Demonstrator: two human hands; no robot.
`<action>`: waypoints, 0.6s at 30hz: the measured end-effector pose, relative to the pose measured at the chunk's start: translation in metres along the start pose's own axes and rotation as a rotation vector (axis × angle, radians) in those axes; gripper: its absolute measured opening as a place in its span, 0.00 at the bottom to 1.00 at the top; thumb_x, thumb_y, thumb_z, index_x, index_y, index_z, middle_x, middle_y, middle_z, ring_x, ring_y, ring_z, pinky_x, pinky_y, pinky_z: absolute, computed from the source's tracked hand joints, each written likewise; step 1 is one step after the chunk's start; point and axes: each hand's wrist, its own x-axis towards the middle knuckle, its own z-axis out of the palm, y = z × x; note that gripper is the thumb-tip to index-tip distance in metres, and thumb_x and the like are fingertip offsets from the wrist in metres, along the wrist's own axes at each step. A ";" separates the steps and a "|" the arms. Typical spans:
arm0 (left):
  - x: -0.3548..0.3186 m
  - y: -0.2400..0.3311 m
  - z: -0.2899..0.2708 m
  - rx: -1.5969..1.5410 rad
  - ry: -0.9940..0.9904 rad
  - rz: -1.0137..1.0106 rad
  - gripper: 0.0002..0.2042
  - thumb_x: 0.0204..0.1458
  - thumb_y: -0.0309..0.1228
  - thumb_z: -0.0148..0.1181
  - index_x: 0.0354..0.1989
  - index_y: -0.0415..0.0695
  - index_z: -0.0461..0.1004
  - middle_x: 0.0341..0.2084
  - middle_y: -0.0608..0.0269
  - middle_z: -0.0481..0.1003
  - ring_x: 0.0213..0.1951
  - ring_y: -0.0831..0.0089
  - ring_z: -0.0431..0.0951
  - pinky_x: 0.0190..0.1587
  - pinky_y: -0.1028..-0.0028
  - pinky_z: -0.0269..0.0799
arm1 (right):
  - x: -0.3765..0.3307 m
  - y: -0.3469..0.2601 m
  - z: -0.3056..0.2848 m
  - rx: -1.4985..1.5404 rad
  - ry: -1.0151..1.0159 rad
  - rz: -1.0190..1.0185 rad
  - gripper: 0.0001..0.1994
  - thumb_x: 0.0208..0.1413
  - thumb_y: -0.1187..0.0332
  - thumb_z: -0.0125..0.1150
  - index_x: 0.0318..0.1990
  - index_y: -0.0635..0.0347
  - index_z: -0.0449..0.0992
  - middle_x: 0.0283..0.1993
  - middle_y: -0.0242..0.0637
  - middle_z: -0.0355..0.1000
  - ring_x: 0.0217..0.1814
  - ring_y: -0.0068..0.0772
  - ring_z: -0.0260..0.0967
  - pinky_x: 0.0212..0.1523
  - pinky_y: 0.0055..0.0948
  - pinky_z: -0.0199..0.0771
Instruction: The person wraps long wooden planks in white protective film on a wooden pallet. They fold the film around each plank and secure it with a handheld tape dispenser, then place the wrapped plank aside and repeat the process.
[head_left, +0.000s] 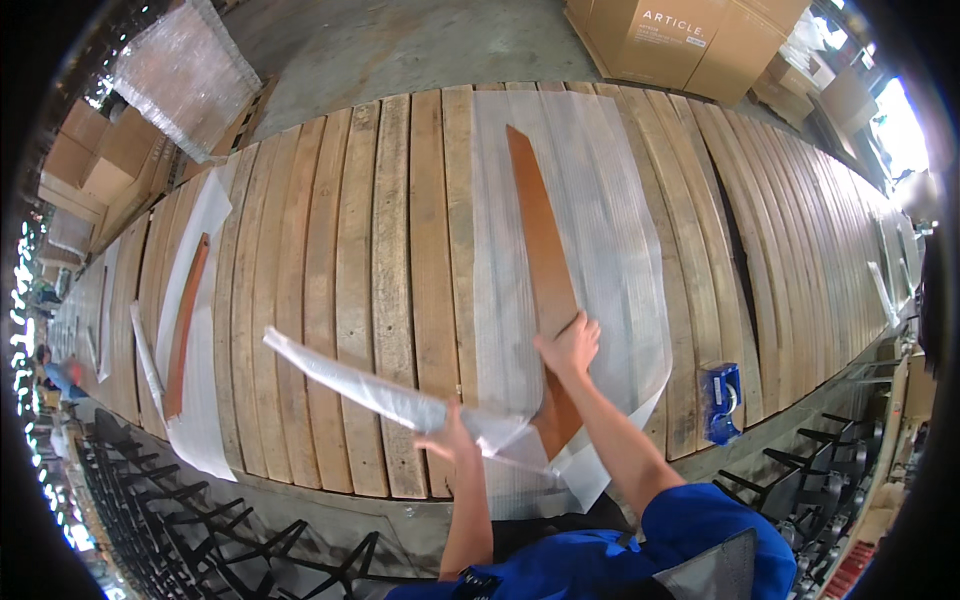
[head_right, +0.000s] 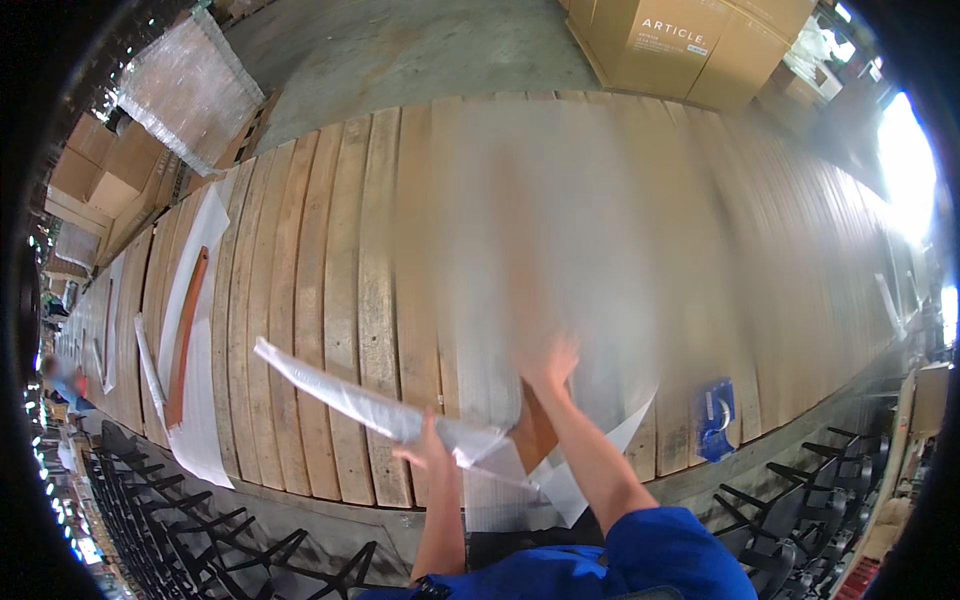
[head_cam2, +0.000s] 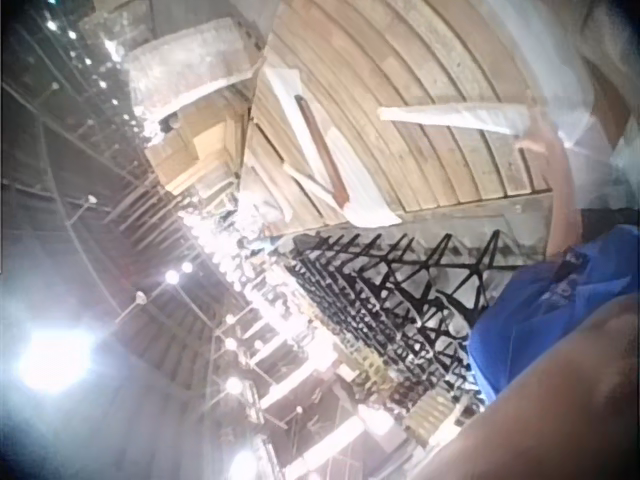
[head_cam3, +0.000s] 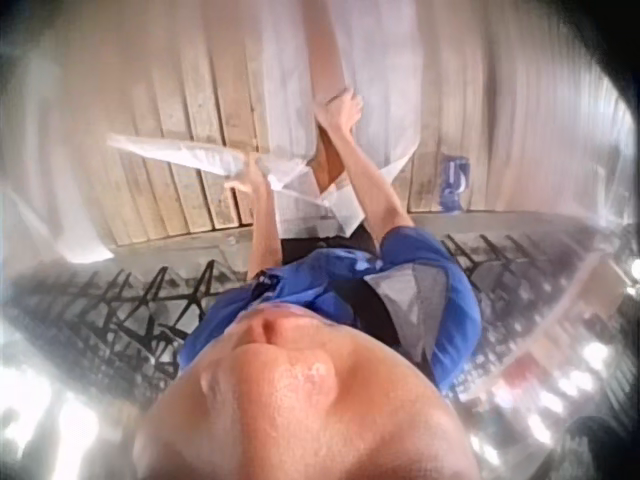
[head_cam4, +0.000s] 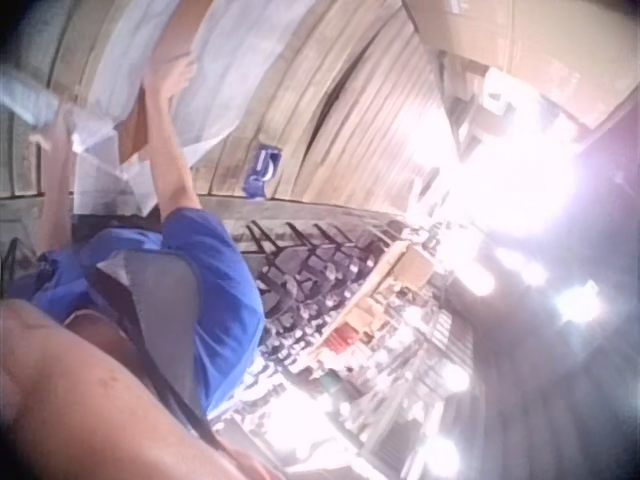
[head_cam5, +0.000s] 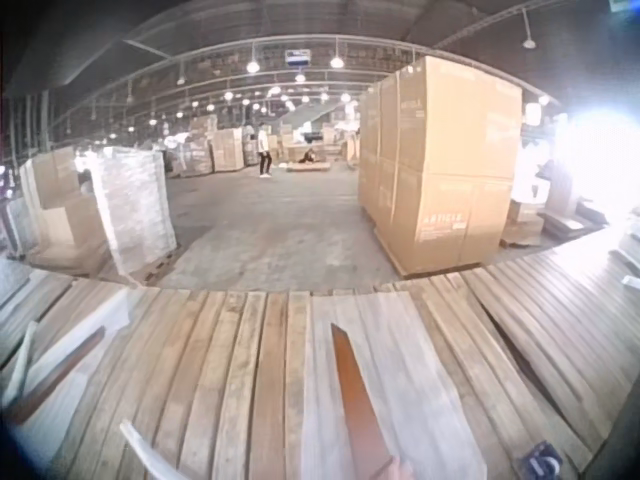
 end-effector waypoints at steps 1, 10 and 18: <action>-0.002 0.017 0.016 -0.018 -0.010 0.007 0.52 0.45 0.32 0.75 0.69 0.31 0.39 0.59 0.32 0.58 0.58 0.41 0.68 0.64 0.50 0.71 | 0.019 -0.010 0.005 0.024 0.003 -0.031 0.47 0.32 0.56 0.76 0.62 0.67 0.61 0.58 0.50 0.61 0.65 0.55 0.57 0.61 0.50 0.64; 0.050 -0.063 0.053 0.254 -0.398 0.402 0.34 0.54 0.40 0.65 0.68 0.47 0.61 0.70 0.51 0.53 0.70 0.50 0.54 0.69 0.47 0.52 | 0.119 -0.018 0.002 0.095 -0.236 -0.125 0.43 0.40 0.53 0.73 0.63 0.66 0.63 0.64 0.52 0.62 0.70 0.53 0.57 0.67 0.48 0.60; -0.015 -0.173 -0.077 1.022 -0.315 0.635 0.43 0.41 0.51 0.75 0.65 0.52 0.60 0.60 0.48 0.58 0.64 0.45 0.56 0.64 0.42 0.54 | -0.025 0.194 -0.091 -0.322 -0.399 -0.553 0.34 0.47 0.48 0.69 0.59 0.57 0.71 0.64 0.43 0.66 0.70 0.48 0.58 0.68 0.48 0.57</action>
